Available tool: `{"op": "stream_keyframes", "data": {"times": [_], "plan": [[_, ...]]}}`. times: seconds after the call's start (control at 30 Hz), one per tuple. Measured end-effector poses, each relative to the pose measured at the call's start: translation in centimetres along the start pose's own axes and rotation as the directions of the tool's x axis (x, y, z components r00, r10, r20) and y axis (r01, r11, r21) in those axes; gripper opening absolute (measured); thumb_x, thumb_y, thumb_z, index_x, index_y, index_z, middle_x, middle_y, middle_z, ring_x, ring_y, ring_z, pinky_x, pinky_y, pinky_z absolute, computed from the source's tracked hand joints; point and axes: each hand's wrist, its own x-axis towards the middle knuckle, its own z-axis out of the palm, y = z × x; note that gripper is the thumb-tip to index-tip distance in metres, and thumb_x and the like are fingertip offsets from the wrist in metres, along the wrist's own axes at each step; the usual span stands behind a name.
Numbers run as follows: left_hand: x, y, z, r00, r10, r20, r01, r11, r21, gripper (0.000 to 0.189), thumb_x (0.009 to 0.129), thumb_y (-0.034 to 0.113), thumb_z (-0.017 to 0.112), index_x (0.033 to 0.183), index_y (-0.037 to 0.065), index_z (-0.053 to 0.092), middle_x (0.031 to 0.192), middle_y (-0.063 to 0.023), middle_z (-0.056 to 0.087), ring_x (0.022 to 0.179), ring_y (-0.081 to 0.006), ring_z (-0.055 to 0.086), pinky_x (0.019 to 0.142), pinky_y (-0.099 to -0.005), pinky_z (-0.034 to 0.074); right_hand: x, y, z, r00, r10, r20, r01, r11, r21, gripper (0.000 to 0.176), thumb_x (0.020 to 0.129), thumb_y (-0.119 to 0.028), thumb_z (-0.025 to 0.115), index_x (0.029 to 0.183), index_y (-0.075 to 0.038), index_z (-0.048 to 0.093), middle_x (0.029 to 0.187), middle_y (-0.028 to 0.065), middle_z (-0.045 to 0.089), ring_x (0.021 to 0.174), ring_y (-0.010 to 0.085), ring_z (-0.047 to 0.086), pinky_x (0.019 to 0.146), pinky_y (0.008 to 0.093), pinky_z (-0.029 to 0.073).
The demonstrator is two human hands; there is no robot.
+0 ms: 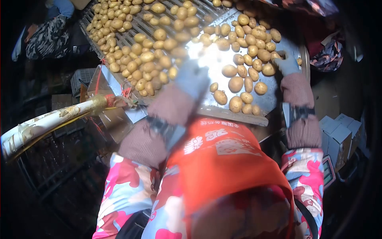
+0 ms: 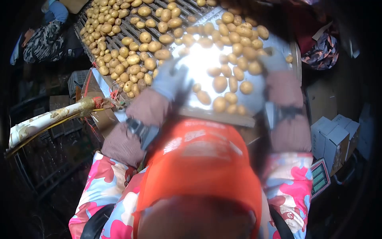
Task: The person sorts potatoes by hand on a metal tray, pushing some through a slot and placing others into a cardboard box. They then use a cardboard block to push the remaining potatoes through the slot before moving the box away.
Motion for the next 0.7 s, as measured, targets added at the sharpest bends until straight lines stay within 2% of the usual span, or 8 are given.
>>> {"op": "stream_keyframes", "data": {"times": [0.07, 0.1, 0.17, 0.27, 0.3, 0.43, 0.6, 0.7], "plan": [[-3.3, 1.4, 1.2, 0.865, -0.168, 0.474, 0.476, 0.575, -0.666, 0.046, 0.096, 0.032, 0.067, 0.135, 0.008, 0.060, 0.121, -0.0123, 0.065, 0.109, -0.0208, 0.063, 0.092, -0.0371, 0.055, -5.0, -3.3, 0.6, 0.998, -0.064, -0.019, 0.067, 0.969, 0.239, 0.042, 0.081, -0.020, 0.075, 0.119, -0.004, 0.068, 0.109, 0.0080, 0.070, 0.092, 0.0166, 0.065, 0.081, 0.0332, 0.053], [-4.4, 4.4, 0.7, 0.771, -0.240, 0.590, 0.628, 0.444, -0.639, 0.053, 0.098, 0.040, 0.060, 0.137, 0.005, 0.052, 0.131, -0.0119, 0.061, 0.117, -0.0244, 0.060, 0.101, -0.0371, 0.050, -6.8, -4.1, 2.0, 0.991, -0.106, 0.079, 0.088, 0.974, 0.207, 0.040, 0.083, -0.020, 0.074, 0.120, -0.005, 0.068, 0.107, 0.0062, 0.069, 0.093, 0.0156, 0.064, 0.082, 0.0329, 0.053], [-5.0, 3.4, 1.8, 0.744, 0.073, 0.664, 0.664, 0.022, -0.747, 0.049, 0.098, 0.030, 0.063, 0.138, 0.004, 0.049, 0.133, -0.0126, 0.060, 0.117, -0.0236, 0.061, 0.099, -0.0331, 0.051, -10.3, -6.6, 5.7, 0.957, -0.128, 0.262, 0.072, 0.974, 0.216, 0.038, 0.087, -0.021, 0.071, 0.122, -0.007, 0.067, 0.107, 0.0054, 0.068, 0.096, 0.0169, 0.064, 0.084, 0.0339, 0.053], [-5.5, -0.3, 3.6, 0.898, 0.161, 0.410, 0.335, 0.352, -0.874, 0.047, 0.098, 0.008, 0.064, 0.141, 0.003, 0.045, 0.134, -0.0145, 0.061, 0.119, -0.0232, 0.061, 0.095, -0.0293, 0.054, -10.8, -7.6, 10.4, 0.874, -0.429, 0.227, 0.468, 0.870, -0.155, 0.037, 0.089, -0.020, 0.067, 0.126, -0.013, 0.067, 0.109, 0.0091, 0.067, 0.096, 0.0244, 0.065, 0.083, 0.0390, 0.053], [-6.0, -1.5, 2.3, 0.896, 0.142, 0.421, 0.359, 0.327, -0.874, 0.047, 0.098, 0.006, 0.064, 0.141, 0.002, 0.045, 0.134, -0.0151, 0.061, 0.120, -0.0234, 0.061, 0.095, -0.0301, 0.054, -10.4, -7.3, 11.8, 0.784, -0.580, 0.223, 0.619, 0.703, -0.349, 0.037, 0.090, -0.019, 0.065, 0.127, -0.015, 0.066, 0.109, 0.0104, 0.067, 0.095, 0.0270, 0.065, 0.082, 0.0409, 0.053], [-6.5, -5.3, -1.1, 0.807, -0.084, 0.584, 0.581, -0.064, -0.811, 0.041, 0.105, 0.018, 0.053, 0.139, -0.003, 0.046, 0.138, -0.0185, 0.059, 0.120, -0.0250, 0.061, 0.096, -0.0333, 0.055, -8.0, -9.1, 15.8, 0.836, -0.375, 0.400, 0.543, 0.459, -0.703, 0.041, 0.089, -0.022, 0.067, 0.129, -0.017, 0.065, 0.119, 0.0144, 0.065, 0.104, 0.0319, 0.065, 0.088, 0.0422, 0.054], [-7.6, -8.5, -2.6, 0.747, 0.024, 0.664, 0.655, -0.196, -0.730, 0.057, 0.106, 0.042, 0.045, 0.135, -0.006, 0.054, 0.133, -0.0195, 0.057, 0.118, -0.0292, 0.059, 0.103, -0.0418, 0.052, -9.6, -14.5, 15.0, 0.902, -0.136, 0.411, 0.150, 0.989, 0.000, 0.047, 0.097, -0.028, 0.063, 0.142, -0.016, 0.058, 0.124, 0.0109, 0.067, 0.109, 0.0223, 0.065, 0.093, 0.0339, 0.052], [-7.8, -4.3, -4.5, 0.883, -0.002, 0.470, 0.450, 0.291, -0.844, 0.046, 0.106, 0.035, 0.048, 0.136, 0.001, 0.054, 0.130, -0.0172, 0.058, 0.109, -0.0245, 0.058, 0.093, -0.0375, 0.051, -10.0, -14.9, 11.9, 0.845, -0.203, 0.495, 0.173, 0.979, 0.107, 0.045, 0.102, -0.028, 0.056, 0.142, -0.008, 0.057, 0.122, 0.0079, 0.066, 0.107, 0.0187, 0.064, 0.092, 0.0308, 0.052]]}}
